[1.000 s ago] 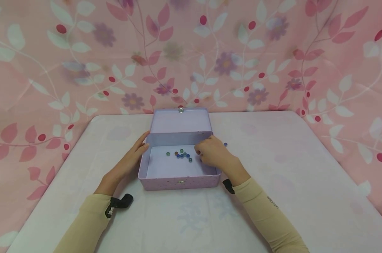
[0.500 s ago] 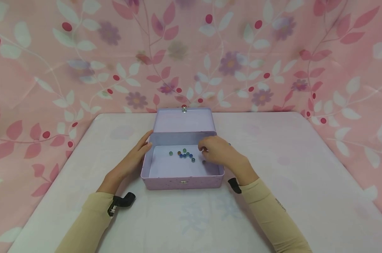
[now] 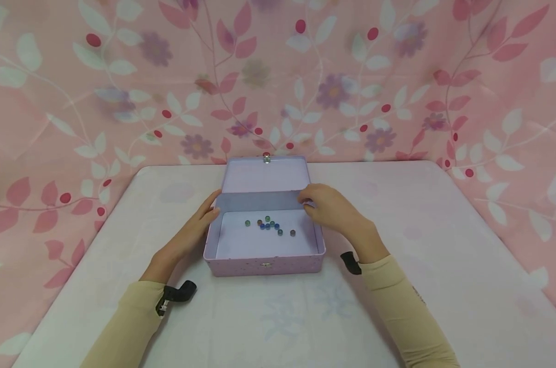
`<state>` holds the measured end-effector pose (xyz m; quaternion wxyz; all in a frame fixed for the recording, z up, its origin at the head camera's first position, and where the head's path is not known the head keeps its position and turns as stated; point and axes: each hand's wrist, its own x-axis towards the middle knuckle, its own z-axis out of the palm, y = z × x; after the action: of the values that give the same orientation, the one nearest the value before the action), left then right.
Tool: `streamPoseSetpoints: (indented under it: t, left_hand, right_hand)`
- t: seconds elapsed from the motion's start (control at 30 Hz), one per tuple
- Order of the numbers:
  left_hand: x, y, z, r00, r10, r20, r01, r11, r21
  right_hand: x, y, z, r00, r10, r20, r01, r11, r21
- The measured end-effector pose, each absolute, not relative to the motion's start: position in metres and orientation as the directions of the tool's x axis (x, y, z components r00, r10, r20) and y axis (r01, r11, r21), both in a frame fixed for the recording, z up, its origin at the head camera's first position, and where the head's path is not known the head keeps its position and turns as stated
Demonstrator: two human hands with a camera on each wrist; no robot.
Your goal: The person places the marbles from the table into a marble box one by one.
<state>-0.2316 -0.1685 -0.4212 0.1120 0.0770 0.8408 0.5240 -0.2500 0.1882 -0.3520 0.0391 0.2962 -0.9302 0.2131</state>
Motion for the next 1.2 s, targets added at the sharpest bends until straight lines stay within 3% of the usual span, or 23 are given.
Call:
streamPoseSetpoints:
  t: [0.53, 1.2]
  left_hand:
    - [-0.23, -0.169, -0.416, -0.959, 0.26, -0.117, 0.008, 0.434, 0.901]
    - [-0.232, -0.169, -0.422, -0.96, 0.256, -0.11, 0.014, 0.44, 0.898]
  right_hand:
    - [-0.26, 0.232, -0.348, -0.881, -0.428, 0.203, -0.472, 0.761, -0.445]
    - [-0.274, 0.248, -0.366, -0.9, -0.431, 0.072, -0.423, 0.818, -0.39]
